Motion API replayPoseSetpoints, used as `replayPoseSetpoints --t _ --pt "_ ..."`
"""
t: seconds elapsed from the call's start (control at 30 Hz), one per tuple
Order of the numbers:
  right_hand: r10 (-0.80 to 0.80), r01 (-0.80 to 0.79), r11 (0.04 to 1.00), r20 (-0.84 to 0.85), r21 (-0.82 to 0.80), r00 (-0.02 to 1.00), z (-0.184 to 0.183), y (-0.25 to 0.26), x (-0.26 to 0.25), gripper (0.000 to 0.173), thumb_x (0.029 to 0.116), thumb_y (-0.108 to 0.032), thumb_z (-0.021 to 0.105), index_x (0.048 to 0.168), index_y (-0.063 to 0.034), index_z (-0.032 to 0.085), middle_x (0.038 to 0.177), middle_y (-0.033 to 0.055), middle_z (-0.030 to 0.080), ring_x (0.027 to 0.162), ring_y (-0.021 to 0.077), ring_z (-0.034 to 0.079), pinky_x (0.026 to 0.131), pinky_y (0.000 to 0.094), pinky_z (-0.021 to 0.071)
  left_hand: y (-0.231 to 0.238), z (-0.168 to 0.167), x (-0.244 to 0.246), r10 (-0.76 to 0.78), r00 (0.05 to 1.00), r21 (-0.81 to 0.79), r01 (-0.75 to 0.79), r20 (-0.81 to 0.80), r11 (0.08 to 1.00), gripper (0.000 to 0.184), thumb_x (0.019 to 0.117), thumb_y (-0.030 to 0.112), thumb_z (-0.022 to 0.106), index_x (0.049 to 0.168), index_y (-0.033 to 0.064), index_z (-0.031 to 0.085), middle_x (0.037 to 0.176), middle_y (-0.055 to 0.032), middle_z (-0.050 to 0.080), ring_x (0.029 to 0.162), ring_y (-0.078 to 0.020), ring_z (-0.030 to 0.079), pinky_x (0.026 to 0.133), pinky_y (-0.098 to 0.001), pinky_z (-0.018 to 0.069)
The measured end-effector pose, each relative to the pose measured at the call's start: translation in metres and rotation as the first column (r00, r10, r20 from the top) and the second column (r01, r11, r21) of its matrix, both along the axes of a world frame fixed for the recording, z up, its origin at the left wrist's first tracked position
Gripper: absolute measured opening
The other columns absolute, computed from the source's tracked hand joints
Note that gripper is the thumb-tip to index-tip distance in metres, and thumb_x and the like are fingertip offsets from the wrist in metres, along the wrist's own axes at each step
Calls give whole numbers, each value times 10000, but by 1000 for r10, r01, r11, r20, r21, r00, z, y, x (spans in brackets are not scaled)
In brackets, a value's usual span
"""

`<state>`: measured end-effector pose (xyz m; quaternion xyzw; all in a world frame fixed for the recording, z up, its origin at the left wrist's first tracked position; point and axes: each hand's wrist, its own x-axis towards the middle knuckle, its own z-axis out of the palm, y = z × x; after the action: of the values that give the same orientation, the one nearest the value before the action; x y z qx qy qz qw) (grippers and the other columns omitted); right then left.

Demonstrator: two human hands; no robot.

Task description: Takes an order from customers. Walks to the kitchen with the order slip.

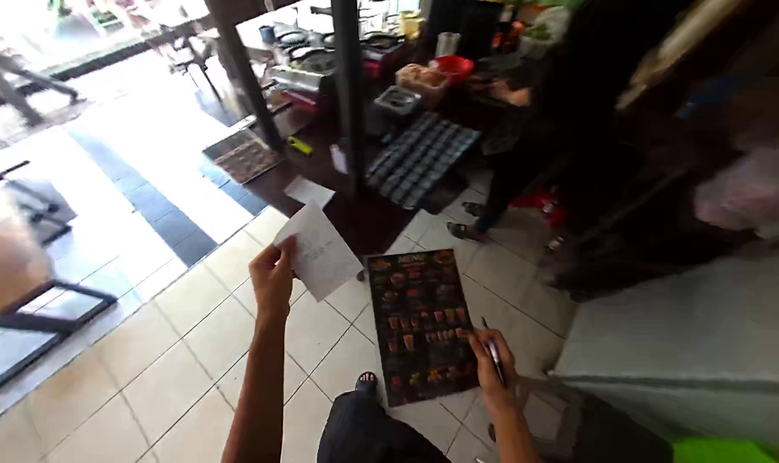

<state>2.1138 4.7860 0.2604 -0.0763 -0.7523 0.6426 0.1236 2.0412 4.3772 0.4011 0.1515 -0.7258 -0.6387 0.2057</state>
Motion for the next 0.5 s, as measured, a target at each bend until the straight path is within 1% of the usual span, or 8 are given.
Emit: replayPoseSetpoints --t 0.07,0.17,0.23,0.3,0.37,0.4,0.43,0.5 --pt "195 -195 980 -24 29 980 5 -54 -79 134 992 -126 603 1065 -19 638 995 38 670 950 97 638 867 294 556 -51 2 1 142 990 -23 -143 -3 990 298 1035 383 613 1049 108 727 903 -42 739 721 -172 715 633 -401 627" --pt "364 -365 931 -37 -2 930 6 -128 -175 136 1002 -122 592 1082 -16 620 972 27 640 927 87 620 847 279 541 -90 4 1 301 954 4 -301 5 954 258 1033 336 627 1002 101 728 848 -23 741 679 -149 711 604 -352 623" --pt "424 -425 905 -43 -20 905 1 -169 -226 123 1001 -103 596 1080 -11 618 956 31 629 902 86 615 824 269 539 -97 3 -4 359 932 -5 -359 49 933 264 1030 361 625 988 121 727 835 -17 738 668 -147 710 599 -352 623" --pt "485 -486 874 -49 -21 873 -4 -205 -269 112 1006 -98 594 1082 -18 616 931 32 626 855 87 612 781 267 543 -98 3 -15 383 921 -24 -382 75 924 276 1029 393 619 1019 139 725 858 -23 733 667 -157 708 595 -373 628" --pt "533 -534 845 -48 -34 845 -11 -236 -305 123 1008 -104 600 1103 -29 615 912 27 615 816 86 603 745 265 537 -100 4 -37 394 917 -51 -391 66 919 259 1034 356 621 1023 119 726 851 -29 733 644 -149 698 575 -354 622" --pt "544 -545 837 -34 -49 838 -14 -249 -320 139 1006 -111 606 1124 -37 613 923 29 617 815 89 606 738 266 540 -103 6 -51 410 911 -63 -407 53 911 234 1034 287 629 1004 83 739 832 -31 743 628 -136 694 560 -332 614" --pt "557 -557 828 -17 -66 830 -17 -260 -336 158 1004 -111 610 1147 -43 606 949 36 620 832 96 610 744 272 542 -105 6 -65 420 906 -82 -415 60 906 228 1036 255 625 987 65 743 818 -28 744 616 -121 688 550 -313 605" --pt "603 -600 795 4 -92 798 -17 -278 -372 215 994 -88 609 1198 -26 582 1030 72 636 909 121 630 791 293 558 -103 10 -88 442 893 -100 -433 91 896 261 1053 249 591 966 51 737 795 -34 735 586 -122 672 522 -305 586"
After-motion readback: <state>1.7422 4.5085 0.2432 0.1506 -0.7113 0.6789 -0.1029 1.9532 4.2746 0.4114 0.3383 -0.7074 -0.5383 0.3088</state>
